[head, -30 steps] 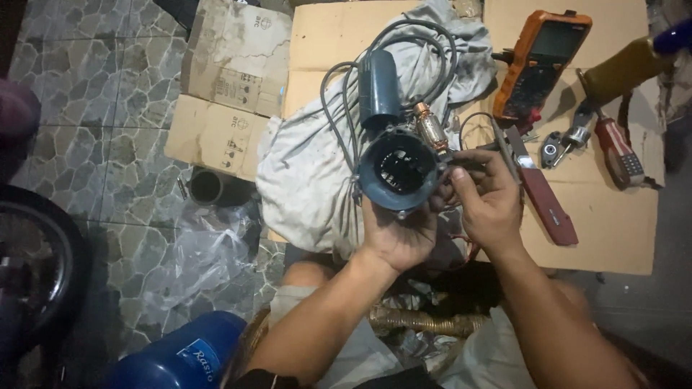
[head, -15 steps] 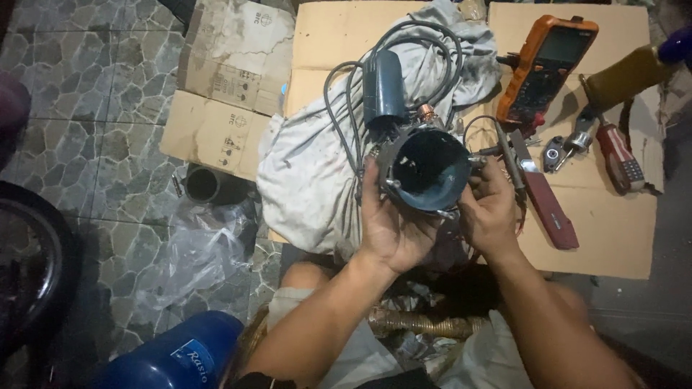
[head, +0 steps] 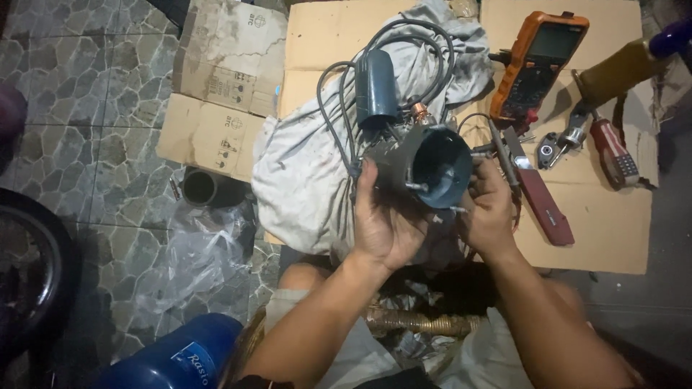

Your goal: The person handles a small cylindrical metal component and a black cylindrical housing, then inserts the component into the housing and rotates it to fit. They continue to adjust the assembly by hand, ensuring the parts are aligned.

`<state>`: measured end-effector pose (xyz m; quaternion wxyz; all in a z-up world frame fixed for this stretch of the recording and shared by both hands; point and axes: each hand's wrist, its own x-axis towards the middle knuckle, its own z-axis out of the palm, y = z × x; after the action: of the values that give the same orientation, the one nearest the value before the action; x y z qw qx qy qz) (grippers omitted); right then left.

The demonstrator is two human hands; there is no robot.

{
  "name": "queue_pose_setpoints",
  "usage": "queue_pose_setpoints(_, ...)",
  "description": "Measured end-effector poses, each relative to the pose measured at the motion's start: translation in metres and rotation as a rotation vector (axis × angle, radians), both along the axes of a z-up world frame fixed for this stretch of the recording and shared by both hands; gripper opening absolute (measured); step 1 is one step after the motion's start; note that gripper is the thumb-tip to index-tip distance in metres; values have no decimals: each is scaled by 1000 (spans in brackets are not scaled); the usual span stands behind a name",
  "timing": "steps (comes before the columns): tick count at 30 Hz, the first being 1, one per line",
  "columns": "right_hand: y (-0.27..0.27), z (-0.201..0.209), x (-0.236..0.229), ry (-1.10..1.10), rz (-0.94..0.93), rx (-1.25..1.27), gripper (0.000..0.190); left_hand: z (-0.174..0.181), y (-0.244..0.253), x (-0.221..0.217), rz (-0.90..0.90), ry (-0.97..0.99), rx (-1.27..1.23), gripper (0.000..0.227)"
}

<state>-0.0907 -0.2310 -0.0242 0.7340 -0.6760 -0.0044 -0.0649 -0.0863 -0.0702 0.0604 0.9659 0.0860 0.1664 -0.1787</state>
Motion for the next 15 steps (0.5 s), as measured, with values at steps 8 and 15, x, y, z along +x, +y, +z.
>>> queue_pose_setpoints(8, -6, 0, -2, 22, 9, -17, 47, -13, -1, -4, 16, 35, 121, 56)
queue_pose_setpoints(15, 1, 18, -6, 95, 41, -206, 22, -16, 8, 2, 12, 22, 107, 52)
